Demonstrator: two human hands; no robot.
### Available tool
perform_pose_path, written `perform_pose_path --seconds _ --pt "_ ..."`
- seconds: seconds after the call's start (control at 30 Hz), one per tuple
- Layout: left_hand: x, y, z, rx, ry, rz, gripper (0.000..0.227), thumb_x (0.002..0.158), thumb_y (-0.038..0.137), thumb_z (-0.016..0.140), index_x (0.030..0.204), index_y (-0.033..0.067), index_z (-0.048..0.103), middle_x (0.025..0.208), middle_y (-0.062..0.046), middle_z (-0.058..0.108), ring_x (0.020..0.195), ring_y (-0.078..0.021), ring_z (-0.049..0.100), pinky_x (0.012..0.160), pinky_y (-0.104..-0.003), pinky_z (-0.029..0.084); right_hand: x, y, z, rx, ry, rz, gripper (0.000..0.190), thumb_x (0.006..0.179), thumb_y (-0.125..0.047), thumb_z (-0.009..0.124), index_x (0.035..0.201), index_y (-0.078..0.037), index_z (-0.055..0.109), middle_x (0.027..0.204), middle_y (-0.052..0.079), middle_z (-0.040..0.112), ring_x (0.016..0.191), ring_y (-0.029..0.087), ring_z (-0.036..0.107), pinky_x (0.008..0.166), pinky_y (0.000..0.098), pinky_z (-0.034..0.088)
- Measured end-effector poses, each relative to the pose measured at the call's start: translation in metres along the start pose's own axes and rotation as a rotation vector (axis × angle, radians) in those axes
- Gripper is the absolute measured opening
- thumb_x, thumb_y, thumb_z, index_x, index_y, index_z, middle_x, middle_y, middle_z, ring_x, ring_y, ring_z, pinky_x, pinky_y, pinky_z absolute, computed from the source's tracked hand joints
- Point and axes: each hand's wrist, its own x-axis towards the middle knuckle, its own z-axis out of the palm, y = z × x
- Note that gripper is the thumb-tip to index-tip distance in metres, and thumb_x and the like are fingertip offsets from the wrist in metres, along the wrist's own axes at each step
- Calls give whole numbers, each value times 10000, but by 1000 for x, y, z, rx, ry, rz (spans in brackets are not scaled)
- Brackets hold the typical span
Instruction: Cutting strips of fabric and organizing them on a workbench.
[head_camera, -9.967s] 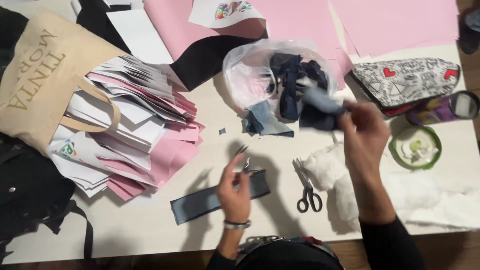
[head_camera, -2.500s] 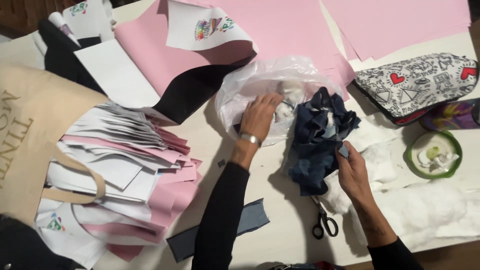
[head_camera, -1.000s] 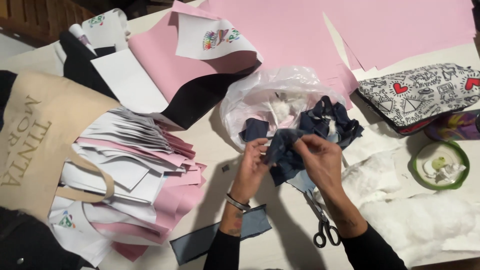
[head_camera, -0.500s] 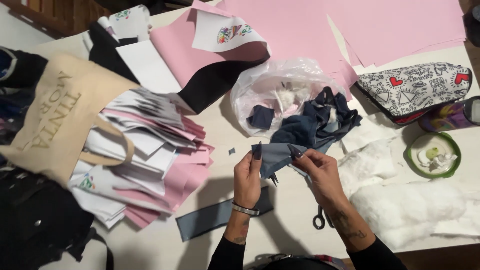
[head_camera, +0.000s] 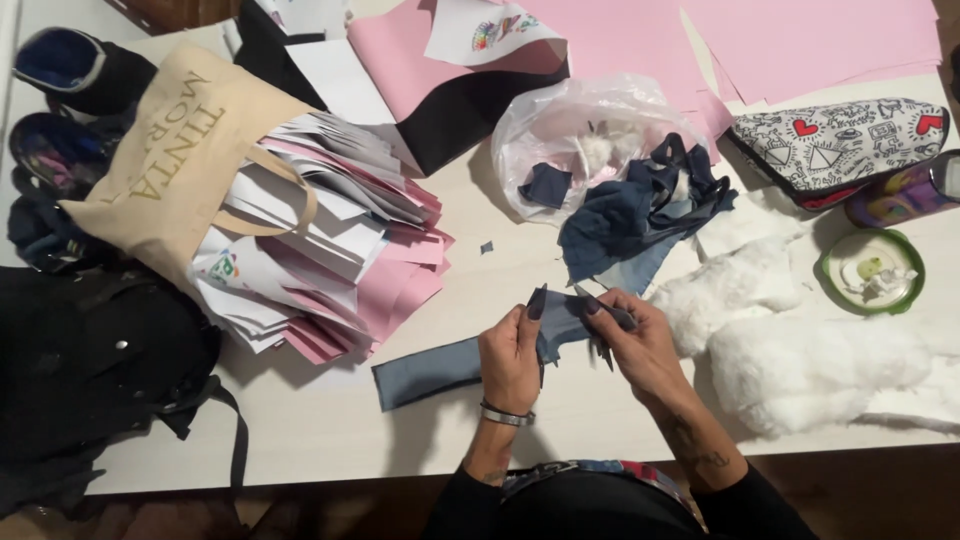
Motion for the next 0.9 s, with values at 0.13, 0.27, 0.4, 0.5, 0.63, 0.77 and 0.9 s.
perform_pose_path --seconds 0.13,0.27,0.4,0.5,0.63,0.77,0.9 --pt "-13 2 -6 -6 29 15 492 1119 262 515 647 132 456 475 -20 379 496 -109 358 494 -262 356 -21 -5 12 60 63 22 224 940 -127 782 769 -15 691 470 51 455 385 129 486 326 227 423" --pt "-23 -1 -15 22 7 14 491 1109 278 539 657 91 499 479 -106 440 511 -123 413 502 -293 403 -35 -8 15 9 87 7 206 914 -107 803 760 -2 715 460 52 469 390 107 461 337 236 438" --pt "-32 -5 -22 -5 -34 -1 494 1110 275 547 655 87 509 472 -89 464 515 -109 431 502 -276 411 -43 2 10 -8 71 -2 204 934 -111 774 770 -2 718 425 71 462 373 126 467 342 226 409" --pt "-41 -12 -31 -145 -75 -49 456 1077 244 602 646 97 565 450 -35 556 443 -125 535 503 -252 463 -52 9 7 4 34 4 239 955 -151 762 777 5 727 419 79 491 392 129 476 388 230 419" --pt "-47 -28 -50 -272 -197 -100 169 1038 139 673 907 40 709 649 -70 707 610 -102 629 645 -267 568 -61 -7 14 -46 -57 -41 218 987 -169 718 876 7 783 437 109 543 463 153 489 515 275 469" --pt "-55 -44 -68 -450 -354 -178 281 999 54 710 1265 -29 672 850 -113 745 767 -103 694 777 -305 630 -71 -6 12 4 -181 -107 206 986 -74 668 1124 40 771 570 153 677 574 186 666 620 313 566" --pt "-64 -46 -89 -546 -410 -184 401 989 35 702 1375 -36 619 1022 -122 758 907 -79 708 872 -319 623 -81 -1 4 9 -306 -117 252 987 -25 639 1208 40 741 710 161 731 710 205 704 731 351 597"
